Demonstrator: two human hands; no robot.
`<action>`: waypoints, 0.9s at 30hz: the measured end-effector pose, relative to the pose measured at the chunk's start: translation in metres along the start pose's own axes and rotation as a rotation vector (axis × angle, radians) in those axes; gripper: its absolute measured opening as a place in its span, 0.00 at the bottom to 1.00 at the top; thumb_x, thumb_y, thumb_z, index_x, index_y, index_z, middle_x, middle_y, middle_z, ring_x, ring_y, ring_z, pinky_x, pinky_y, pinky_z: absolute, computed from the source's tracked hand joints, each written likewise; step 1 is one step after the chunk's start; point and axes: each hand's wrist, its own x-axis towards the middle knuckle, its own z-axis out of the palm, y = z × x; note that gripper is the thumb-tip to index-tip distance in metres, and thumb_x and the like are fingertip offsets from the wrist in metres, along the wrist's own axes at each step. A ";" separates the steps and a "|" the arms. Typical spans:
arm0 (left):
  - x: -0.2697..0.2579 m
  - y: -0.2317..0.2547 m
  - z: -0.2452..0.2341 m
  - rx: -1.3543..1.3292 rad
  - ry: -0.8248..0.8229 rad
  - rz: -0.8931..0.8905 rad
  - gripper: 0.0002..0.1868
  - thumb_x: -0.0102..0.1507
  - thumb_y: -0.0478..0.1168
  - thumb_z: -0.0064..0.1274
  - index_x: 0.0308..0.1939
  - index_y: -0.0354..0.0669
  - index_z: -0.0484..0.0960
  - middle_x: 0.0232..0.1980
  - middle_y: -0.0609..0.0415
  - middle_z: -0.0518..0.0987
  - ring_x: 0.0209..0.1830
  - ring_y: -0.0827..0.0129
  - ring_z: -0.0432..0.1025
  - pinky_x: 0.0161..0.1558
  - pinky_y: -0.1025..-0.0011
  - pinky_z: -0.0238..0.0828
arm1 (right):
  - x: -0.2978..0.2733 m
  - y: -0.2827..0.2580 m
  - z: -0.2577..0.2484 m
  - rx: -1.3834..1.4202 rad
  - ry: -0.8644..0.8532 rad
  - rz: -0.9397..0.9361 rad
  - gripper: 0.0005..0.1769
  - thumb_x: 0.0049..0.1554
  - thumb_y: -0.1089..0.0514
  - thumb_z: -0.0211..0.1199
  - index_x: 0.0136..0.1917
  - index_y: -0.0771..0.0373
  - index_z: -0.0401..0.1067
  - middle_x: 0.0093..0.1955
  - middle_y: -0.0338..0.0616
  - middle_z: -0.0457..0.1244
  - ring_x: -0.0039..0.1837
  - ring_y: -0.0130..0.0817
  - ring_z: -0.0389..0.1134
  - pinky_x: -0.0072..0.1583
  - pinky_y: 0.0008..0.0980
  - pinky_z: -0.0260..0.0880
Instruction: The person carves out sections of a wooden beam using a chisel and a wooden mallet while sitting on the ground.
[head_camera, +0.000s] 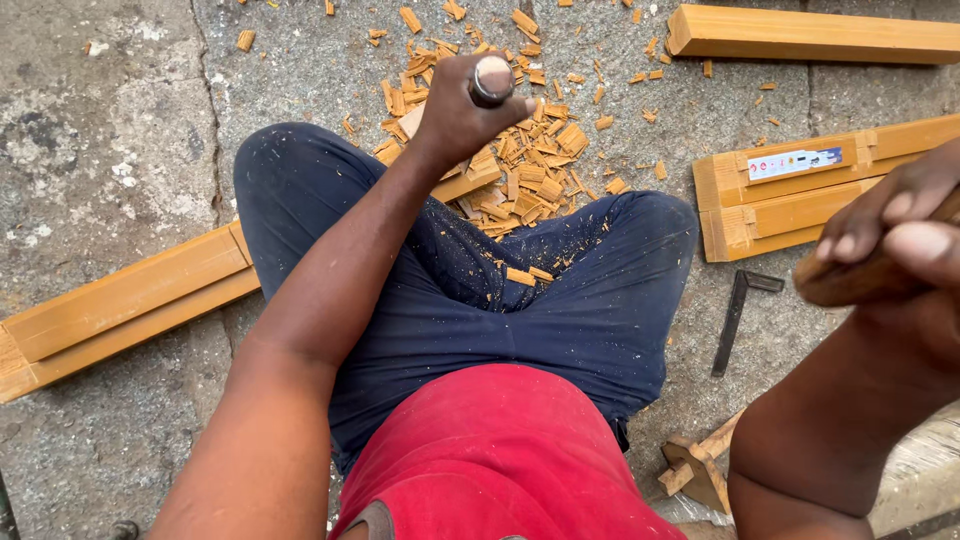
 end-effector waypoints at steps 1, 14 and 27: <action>-0.003 0.004 0.000 0.037 -0.007 0.041 0.20 0.62 0.44 0.70 0.27 0.41 0.74 0.23 0.60 0.72 0.24 0.78 0.68 0.28 0.72 0.64 | -0.003 0.007 -0.005 0.010 0.006 -0.007 0.19 0.53 0.62 0.60 0.58 0.68 0.66 0.37 0.45 0.64 0.33 0.31 0.64 0.36 0.29 0.67; -0.006 0.001 0.013 0.077 -0.089 0.036 0.17 0.62 0.48 0.69 0.29 0.43 0.79 0.24 0.60 0.76 0.24 0.76 0.71 0.29 0.70 0.68 | -0.049 0.047 -0.049 0.089 0.062 -0.015 0.12 0.59 0.59 0.59 0.56 0.64 0.68 0.39 0.42 0.66 0.39 0.31 0.68 0.43 0.29 0.72; -0.001 -0.009 0.014 0.101 0.001 0.049 0.18 0.62 0.49 0.69 0.30 0.41 0.80 0.25 0.57 0.78 0.25 0.74 0.73 0.30 0.69 0.70 | -0.064 0.063 -0.112 0.143 -0.084 -0.043 0.06 0.66 0.57 0.57 0.53 0.59 0.70 0.41 0.39 0.69 0.45 0.30 0.71 0.50 0.29 0.77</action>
